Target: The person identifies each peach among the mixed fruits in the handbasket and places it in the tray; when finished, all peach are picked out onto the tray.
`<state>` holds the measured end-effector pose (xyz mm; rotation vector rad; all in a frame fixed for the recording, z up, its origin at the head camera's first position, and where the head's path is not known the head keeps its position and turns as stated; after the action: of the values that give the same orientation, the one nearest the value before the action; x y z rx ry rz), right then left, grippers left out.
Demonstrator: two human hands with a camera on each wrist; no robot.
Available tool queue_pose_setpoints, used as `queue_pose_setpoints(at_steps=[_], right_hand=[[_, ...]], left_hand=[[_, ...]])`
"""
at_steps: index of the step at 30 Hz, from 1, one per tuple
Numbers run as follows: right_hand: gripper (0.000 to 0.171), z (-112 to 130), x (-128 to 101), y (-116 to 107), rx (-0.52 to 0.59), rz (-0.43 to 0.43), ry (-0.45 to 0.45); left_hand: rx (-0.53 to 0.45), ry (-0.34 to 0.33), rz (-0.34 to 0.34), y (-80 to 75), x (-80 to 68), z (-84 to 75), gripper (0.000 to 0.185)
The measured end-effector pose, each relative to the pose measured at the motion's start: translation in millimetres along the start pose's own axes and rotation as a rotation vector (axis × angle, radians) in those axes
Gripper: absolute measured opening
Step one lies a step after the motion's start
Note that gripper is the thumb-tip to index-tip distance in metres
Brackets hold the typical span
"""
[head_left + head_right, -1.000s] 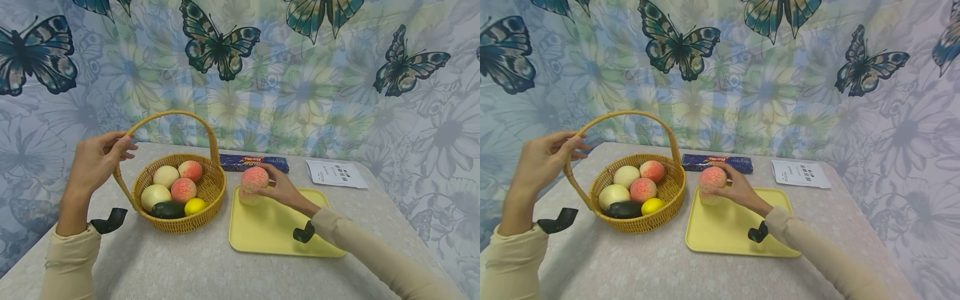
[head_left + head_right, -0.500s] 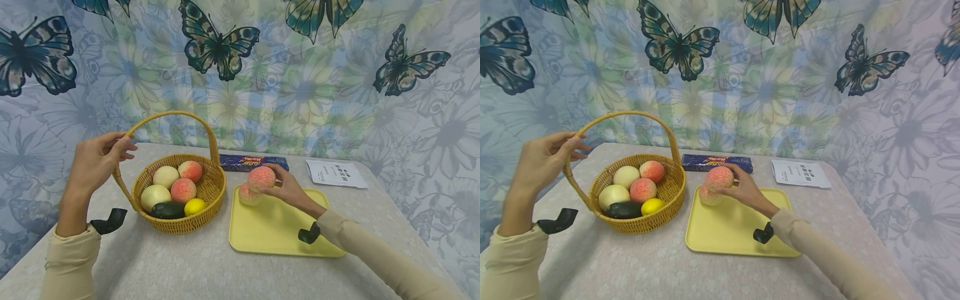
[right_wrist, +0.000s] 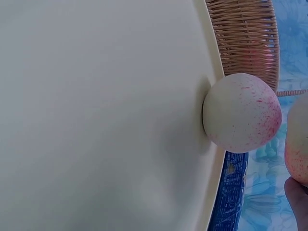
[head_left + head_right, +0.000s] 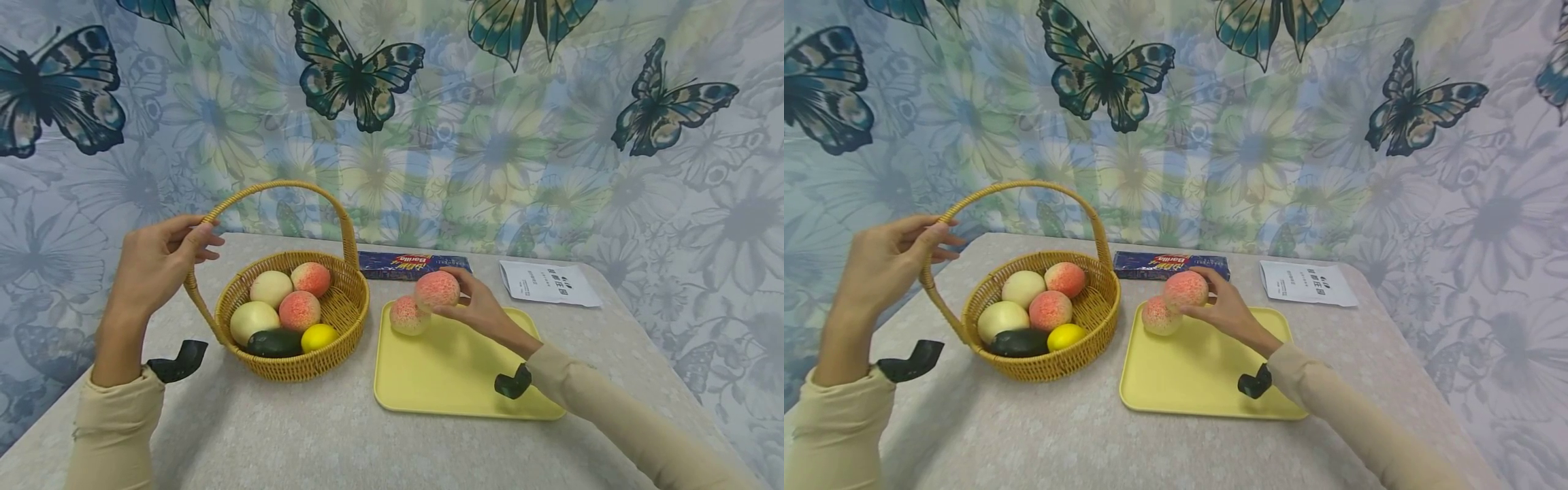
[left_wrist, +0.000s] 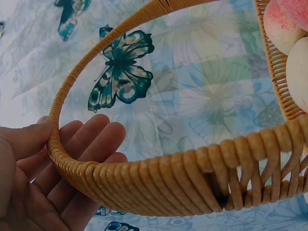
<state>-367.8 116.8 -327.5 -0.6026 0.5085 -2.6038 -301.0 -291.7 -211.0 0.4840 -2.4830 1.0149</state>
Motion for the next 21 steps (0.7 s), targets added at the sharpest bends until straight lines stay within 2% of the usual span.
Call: queue_pose_setpoints(at_steps=[21], right_hand=[[0.068,-8.4,-10.5,-12.8,-0.020,-0.015,0.006]], left_hand=[[0.002,0.007,-0.002,0.2,-1.8,0.2,0.040]])
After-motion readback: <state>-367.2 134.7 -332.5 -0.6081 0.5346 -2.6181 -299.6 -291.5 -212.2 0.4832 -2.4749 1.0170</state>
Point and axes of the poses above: each hand's wrist, its own x-axis towards the middle knuckle, its own y-axis out of the palm, z = x × y, the point moved 10 cm from there along x, towards the middle knuckle, and after that the axes turned 6 degrees about -y, right-handed, at the moved point
